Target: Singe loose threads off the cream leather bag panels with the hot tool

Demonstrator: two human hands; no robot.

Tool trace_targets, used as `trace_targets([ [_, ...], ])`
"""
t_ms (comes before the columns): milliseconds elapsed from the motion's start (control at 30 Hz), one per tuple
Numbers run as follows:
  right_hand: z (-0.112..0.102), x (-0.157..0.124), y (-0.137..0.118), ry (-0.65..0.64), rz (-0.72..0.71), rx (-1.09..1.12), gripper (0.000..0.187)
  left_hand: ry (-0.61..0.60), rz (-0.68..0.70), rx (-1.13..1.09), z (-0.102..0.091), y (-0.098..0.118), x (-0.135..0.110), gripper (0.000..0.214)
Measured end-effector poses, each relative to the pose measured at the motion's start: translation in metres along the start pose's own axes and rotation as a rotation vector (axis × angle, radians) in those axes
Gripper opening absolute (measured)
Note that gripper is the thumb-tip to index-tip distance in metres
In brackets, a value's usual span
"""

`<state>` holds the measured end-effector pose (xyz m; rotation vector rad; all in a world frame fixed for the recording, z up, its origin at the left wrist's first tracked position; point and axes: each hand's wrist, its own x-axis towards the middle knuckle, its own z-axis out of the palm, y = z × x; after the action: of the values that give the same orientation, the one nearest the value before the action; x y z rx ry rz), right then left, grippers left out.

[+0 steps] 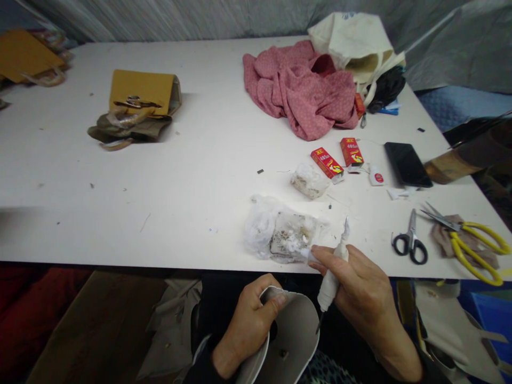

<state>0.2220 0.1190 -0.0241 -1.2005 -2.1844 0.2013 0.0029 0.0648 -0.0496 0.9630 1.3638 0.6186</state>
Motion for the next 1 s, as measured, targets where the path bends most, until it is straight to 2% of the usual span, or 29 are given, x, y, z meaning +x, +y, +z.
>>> trace_targets([
  [133,0.002,-0.002,0.001,0.017,0.009,0.020,0.033,0.000,0.000,-0.005,0.000,0.001,0.000,0.031],
  [233,0.005,-0.004,0.004,0.026,0.069,0.097,0.028,0.004,0.007,0.000,0.000,0.001,0.000,0.031],
  [300,0.007,-0.005,0.008,0.028,0.183,0.214,0.020,0.005,0.010,0.000,0.000,0.001,0.000,0.032],
  [400,0.014,-0.006,0.017,0.105,0.402,0.394,0.014,0.008,0.007,0.013,0.000,0.001,0.001,0.031],
  [500,0.024,-0.006,0.031,0.154,0.502,0.430,0.014,0.008,0.003,0.022,0.000,0.001,0.000,0.030],
  [633,0.035,-0.010,0.047,0.061,0.492,0.377,0.018,0.013,0.013,0.021,0.000,0.001,-0.001,0.028],
  [800,0.038,-0.011,0.055,0.087,0.401,0.296,0.020,0.020,0.009,0.023,0.001,0.001,-0.002,0.027],
  [1000,0.036,-0.008,0.051,0.123,0.245,0.181,0.028,0.008,0.004,0.027,0.002,0.001,-0.002,0.030],
])
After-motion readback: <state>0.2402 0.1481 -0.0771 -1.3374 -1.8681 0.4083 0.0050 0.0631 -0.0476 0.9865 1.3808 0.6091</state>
